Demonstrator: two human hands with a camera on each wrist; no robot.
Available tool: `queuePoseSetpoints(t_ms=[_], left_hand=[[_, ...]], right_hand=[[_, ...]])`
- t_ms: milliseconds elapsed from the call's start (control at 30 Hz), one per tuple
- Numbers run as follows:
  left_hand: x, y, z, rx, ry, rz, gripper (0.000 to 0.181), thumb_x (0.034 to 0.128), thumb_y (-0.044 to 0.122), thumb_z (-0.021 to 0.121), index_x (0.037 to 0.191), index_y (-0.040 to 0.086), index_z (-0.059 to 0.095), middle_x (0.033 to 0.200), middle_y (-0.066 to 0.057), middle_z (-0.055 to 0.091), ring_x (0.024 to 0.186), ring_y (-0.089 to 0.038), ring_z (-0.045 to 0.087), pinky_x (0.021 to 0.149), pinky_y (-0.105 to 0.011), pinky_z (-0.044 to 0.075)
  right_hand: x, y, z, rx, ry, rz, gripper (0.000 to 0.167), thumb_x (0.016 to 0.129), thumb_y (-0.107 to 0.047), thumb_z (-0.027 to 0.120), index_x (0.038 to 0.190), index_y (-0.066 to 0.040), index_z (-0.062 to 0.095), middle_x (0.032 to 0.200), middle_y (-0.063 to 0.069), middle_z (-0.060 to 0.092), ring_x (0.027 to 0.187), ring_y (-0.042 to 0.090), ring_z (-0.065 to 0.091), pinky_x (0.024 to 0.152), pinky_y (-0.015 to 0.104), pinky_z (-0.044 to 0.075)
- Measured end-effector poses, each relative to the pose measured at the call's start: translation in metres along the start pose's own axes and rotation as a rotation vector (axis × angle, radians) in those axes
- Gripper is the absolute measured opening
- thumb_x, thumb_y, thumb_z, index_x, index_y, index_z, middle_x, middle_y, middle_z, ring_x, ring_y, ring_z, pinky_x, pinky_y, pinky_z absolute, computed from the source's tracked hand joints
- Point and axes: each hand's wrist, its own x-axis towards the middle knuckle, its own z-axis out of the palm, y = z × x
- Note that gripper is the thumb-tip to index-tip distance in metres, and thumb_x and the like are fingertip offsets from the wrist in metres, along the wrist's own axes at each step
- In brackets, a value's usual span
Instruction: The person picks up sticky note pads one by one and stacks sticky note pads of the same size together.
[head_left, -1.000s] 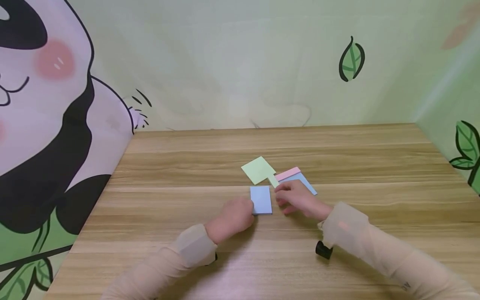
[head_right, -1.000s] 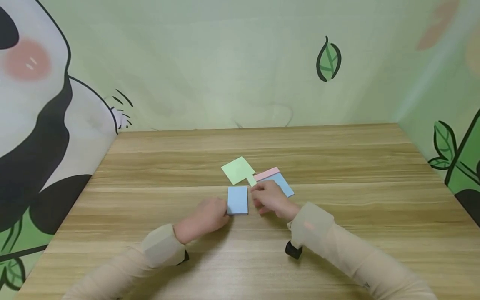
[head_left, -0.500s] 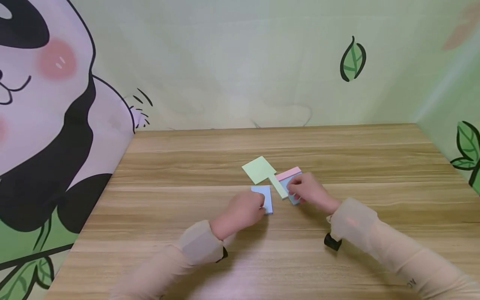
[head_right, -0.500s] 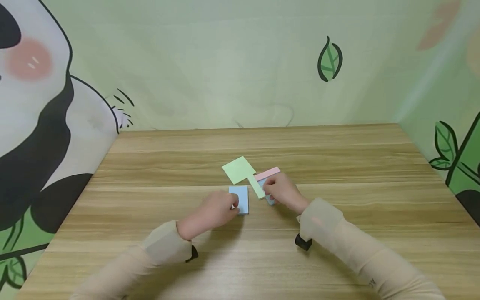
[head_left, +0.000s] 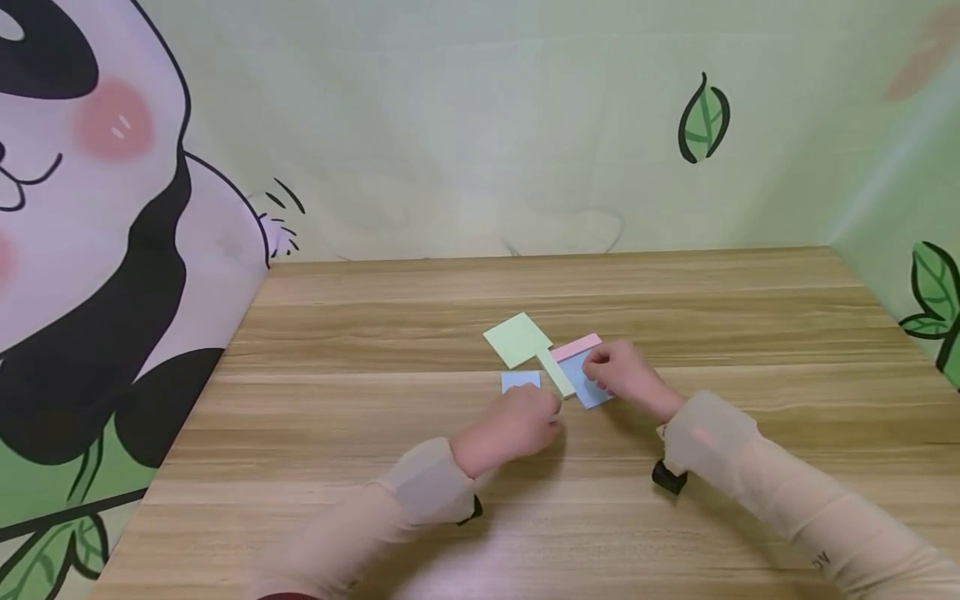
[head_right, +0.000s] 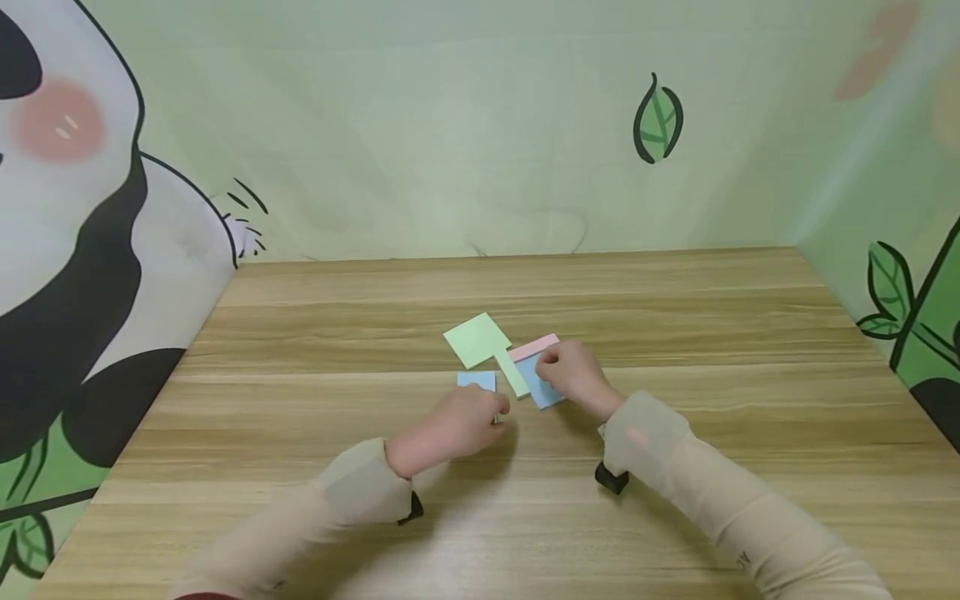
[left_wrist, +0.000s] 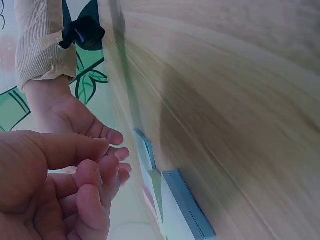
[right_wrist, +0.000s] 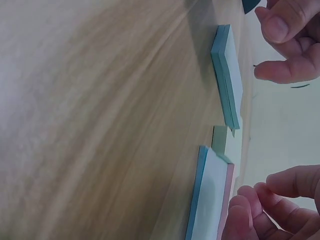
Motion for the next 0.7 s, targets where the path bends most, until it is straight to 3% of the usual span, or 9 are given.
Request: queuePoseSetpoints(t_ms=[267,400,567,700], left_hand=[[0.010,0.008,0.002,0.000,0.013,0.017,0.020,0.0799,0.016,0.055,0.062,0.011,0.048,0.053,0.004,0.036,0.050,-0.011,0.038,0.043,-0.021,0.030],[0.016,0.011,0.007,-0.019,-0.023,0.005,0.022,0.0808,0.016,0.053,0.061,0.010,0.049,0.053,0.003,0.035,0.049,-0.011,0.037,0.040,-0.022,0.031],[0.022,0.013,0.015,-0.051,-0.048,-0.002,0.012,0.0808,0.014,0.052,0.073,0.007,0.058,0.056,0.002,0.038,0.050,-0.012,0.039,0.040,-0.022,0.032],[0.025,0.016,0.016,-0.034,-0.067,-0.017,0.020,0.0817,0.015,0.052,0.062,0.010,0.050,0.056,0.000,0.041,0.052,-0.013,0.041,0.041,-0.024,0.035]], right_hand=[[0.003,0.003,-0.003,-0.003,0.020,0.026,0.020,0.080,-0.008,0.048,0.089,0.005,0.062,0.072,0.010,0.056,0.059,0.013,0.048,0.051,0.022,0.042],[0.006,0.004,-0.004,-0.001,0.027,0.050,0.022,0.082,-0.009,0.048,0.093,0.004,0.062,0.071,0.009,0.056,0.060,0.013,0.050,0.051,0.022,0.043],[0.009,0.006,-0.004,-0.003,0.044,0.052,0.022,0.082,-0.009,0.050,0.094,0.005,0.062,0.064,0.005,0.054,0.054,0.012,0.049,0.049,0.022,0.042],[0.012,0.007,-0.006,-0.031,0.058,0.045,0.024,0.081,-0.009,0.050,0.097,0.005,0.062,0.070,0.008,0.055,0.049,0.010,0.046,0.047,0.022,0.039]])
